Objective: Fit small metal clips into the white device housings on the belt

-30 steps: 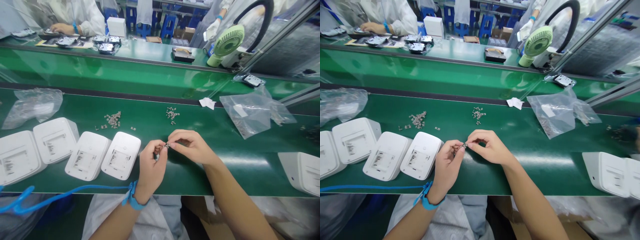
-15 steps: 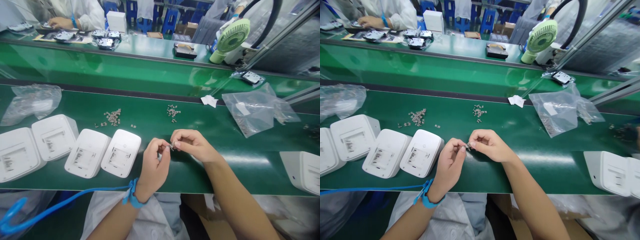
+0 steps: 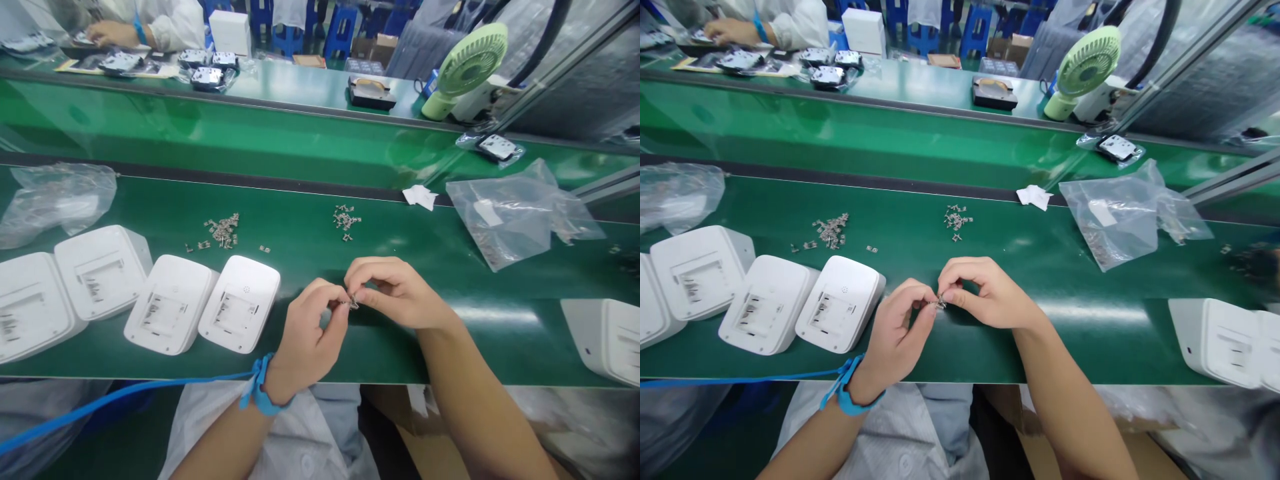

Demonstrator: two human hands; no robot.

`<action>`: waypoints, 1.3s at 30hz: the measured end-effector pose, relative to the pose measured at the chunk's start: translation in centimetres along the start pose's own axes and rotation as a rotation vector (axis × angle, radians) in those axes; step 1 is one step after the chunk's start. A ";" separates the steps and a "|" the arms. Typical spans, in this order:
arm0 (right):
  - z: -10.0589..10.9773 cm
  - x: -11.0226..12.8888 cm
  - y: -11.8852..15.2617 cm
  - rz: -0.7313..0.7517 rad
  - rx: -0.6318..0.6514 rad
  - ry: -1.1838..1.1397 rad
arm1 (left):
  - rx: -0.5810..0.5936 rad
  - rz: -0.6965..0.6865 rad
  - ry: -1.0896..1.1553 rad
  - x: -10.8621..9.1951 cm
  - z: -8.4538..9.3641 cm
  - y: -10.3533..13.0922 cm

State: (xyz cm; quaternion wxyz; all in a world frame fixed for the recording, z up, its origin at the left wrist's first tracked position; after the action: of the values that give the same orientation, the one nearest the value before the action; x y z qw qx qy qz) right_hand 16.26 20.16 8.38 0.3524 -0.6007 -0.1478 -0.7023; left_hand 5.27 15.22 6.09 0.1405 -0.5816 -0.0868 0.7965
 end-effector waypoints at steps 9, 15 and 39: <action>0.1 2.0 0.5 0.220 -0.028 0.057 | -0.096 -0.096 -0.089 -1.1 0.9 0.2; -0.6 1.4 0.4 0.082 0.029 -0.075 | -0.152 -0.347 -0.180 -3.5 1.2 0.8; 0.1 2.8 1.2 0.208 -0.062 0.079 | -0.206 -0.397 -0.331 -3.8 1.0 1.4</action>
State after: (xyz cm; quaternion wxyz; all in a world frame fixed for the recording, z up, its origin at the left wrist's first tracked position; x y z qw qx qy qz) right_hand 17.06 18.49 10.77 0.4102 -0.5951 -0.0486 -0.6894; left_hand 5.21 12.70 9.42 0.2181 -0.4264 -0.3015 0.8245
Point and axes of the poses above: each hand's wrist, its own y-axis away from the middle knuckle, its own z-axis out of the back of the hand, x = y × z, the point moved 9 cm from there along -y, towards the middle knuckle, and after that the axes turned 8 degrees about -y, right-handed, at the moved point
